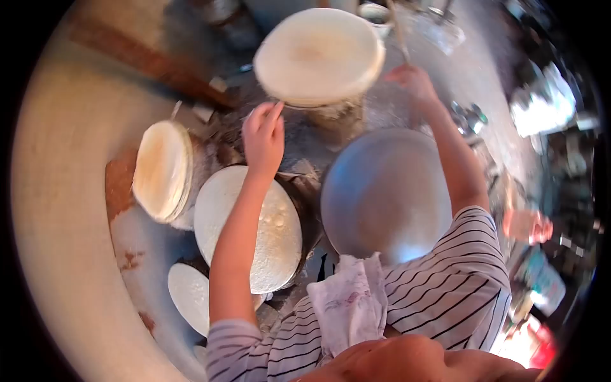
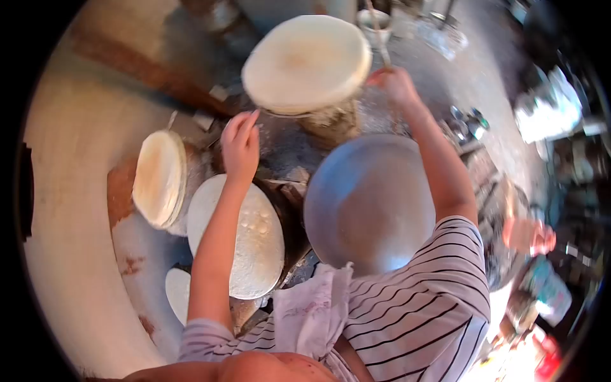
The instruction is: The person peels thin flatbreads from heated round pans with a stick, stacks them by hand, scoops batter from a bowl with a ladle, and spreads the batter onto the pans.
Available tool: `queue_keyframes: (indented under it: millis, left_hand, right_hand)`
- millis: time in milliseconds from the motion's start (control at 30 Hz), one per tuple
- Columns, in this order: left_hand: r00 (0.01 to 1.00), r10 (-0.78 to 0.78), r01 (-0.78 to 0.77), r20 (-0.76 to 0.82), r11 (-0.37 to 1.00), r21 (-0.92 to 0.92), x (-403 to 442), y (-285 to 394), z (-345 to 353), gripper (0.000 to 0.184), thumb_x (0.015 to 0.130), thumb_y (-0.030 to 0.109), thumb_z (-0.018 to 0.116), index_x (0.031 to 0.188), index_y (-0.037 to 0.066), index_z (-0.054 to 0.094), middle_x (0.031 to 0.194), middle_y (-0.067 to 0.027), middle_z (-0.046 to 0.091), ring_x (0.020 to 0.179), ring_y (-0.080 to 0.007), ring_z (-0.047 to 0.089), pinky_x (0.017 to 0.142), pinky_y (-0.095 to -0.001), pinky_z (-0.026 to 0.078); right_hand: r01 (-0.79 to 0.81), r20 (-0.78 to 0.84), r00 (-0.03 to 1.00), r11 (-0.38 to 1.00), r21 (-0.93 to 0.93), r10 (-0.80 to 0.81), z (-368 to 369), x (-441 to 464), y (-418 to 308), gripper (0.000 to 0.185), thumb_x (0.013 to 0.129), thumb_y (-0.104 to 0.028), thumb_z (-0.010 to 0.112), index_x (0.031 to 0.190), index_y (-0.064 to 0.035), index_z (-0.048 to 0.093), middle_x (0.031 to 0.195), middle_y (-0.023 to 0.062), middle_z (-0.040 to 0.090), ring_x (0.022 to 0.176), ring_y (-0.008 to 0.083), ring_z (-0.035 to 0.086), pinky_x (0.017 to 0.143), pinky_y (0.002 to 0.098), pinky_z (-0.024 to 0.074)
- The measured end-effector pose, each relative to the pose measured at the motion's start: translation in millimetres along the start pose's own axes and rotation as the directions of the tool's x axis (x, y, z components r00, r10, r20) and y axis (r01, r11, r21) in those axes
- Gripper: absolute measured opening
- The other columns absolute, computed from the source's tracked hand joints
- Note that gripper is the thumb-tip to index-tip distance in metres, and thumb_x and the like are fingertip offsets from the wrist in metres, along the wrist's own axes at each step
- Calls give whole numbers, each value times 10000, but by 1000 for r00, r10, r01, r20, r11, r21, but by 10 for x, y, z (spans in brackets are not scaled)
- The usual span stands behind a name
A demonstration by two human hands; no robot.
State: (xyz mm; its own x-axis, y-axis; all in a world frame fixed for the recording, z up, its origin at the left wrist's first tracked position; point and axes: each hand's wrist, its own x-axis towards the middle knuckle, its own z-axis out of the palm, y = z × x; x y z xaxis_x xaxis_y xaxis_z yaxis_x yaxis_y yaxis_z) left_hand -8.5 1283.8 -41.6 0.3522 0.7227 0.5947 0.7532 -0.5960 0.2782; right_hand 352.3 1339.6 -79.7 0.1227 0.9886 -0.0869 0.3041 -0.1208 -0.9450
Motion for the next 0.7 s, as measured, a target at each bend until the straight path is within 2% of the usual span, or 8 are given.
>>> queue_keyframes:
  millis: [100, 133, 167, 233, 367, 500, 633, 700]
  left_hand:
    - [798, -423, 602, 428, 573, -556, -820, 944, -48, 552, 913, 117, 531, 1428, 124, 333, 1324, -123, 434, 1176, -215, 470, 931, -350, 432]
    - [586, -403, 786, 702, 75, -613, -963, 1352, -68, 598, 895, 157, 560, 1435, 125, 303, 1286, -121, 461, 1173, -250, 487, 912, -371, 453]
    - [408, -271, 820, 872, -311, -480, -1013, 1757, -102, 442, 886, 139, 535, 1318, 82, 459, 980, -79, 575, 875, -199, 604, 714, -345, 500]
    - [444, -12, 691, 896, -631, -351, -1521, 2021, 58, 269, 876, 99, 489, 1122, 50, 586, 620, 7, 454, 491, -122, 455, 489, -290, 397]
    - [502, -351, 687, 790, -393, -611, -1837, 2451, -310, 246, 886, 82, 421, 1020, 14, 615, 514, 38, 262, 394, -63, 216, 379, -234, 230]
    - [541, -343, 625, 768, -446, -640, -1914, 2619, -454, 271, 908, 88, 396, 1054, 16, 612, 510, 38, 273, 386, -57, 206, 370, -228, 215]
    - [574, -385, 563, 723, -455, -690, -1717, 3147, -193, 276, 919, 92, 392, 1069, 24, 613, 504, 32, 278, 379, -63, 202, 369, -227, 214]
    - [586, -397, 541, 706, -457, -706, -1644, 3378, 55, 277, 918, 87, 393, 1081, 29, 610, 506, 31, 279, 382, -68, 211, 380, -227, 219]
  right_hand:
    - [-259, 204, 963, 819, 512, 176, 459, -1552, -412, 180, 768, -112, 583, 855, -10, 702, 916, 113, 693, 909, 208, 623, 833, 328, 464]
    - [-125, 211, 976, 937, 325, 57, 634, -1915, -432, 222, 801, -132, 567, 948, -27, 697, 906, 124, 695, 939, 230, 625, 855, 336, 460]
    - [-74, 239, 971, 950, 302, 0, 877, -2166, -301, 290, 831, -174, 563, 1069, -36, 655, 978, 145, 679, 979, 275, 616, 903, 364, 442]
    - [574, 53, 818, 811, -114, -572, 905, -2724, -200, 414, 833, -225, 579, 1190, -14, 568, 1233, 159, 564, 1164, 357, 482, 995, 415, 353]
    - [371, -170, 851, 799, -474, -496, -268, -3907, 190, 444, 700, -228, 728, 1094, -60, 613, 1131, 157, 611, 1089, 335, 555, 956, 428, 423]
    - [-488, -532, 841, 565, -666, 98, -1391, -4840, 1847, 528, 670, -86, 701, 1183, -134, 586, 1215, 106, 564, 1166, 336, 481, 970, 410, 416]
    - [-231, -355, 920, 499, -835, -168, -1957, -4301, 2622, 512, 744, -83, 599, 1248, -65, 512, 1183, 155, 561, 1133, 351, 498, 956, 422, 426]
    - [-204, -224, 974, 504, -839, 21, -2091, -3851, 3010, 465, 721, -131, 633, 1170, -32, 568, 1091, 174, 604, 1082, 373, 520, 910, 456, 444]
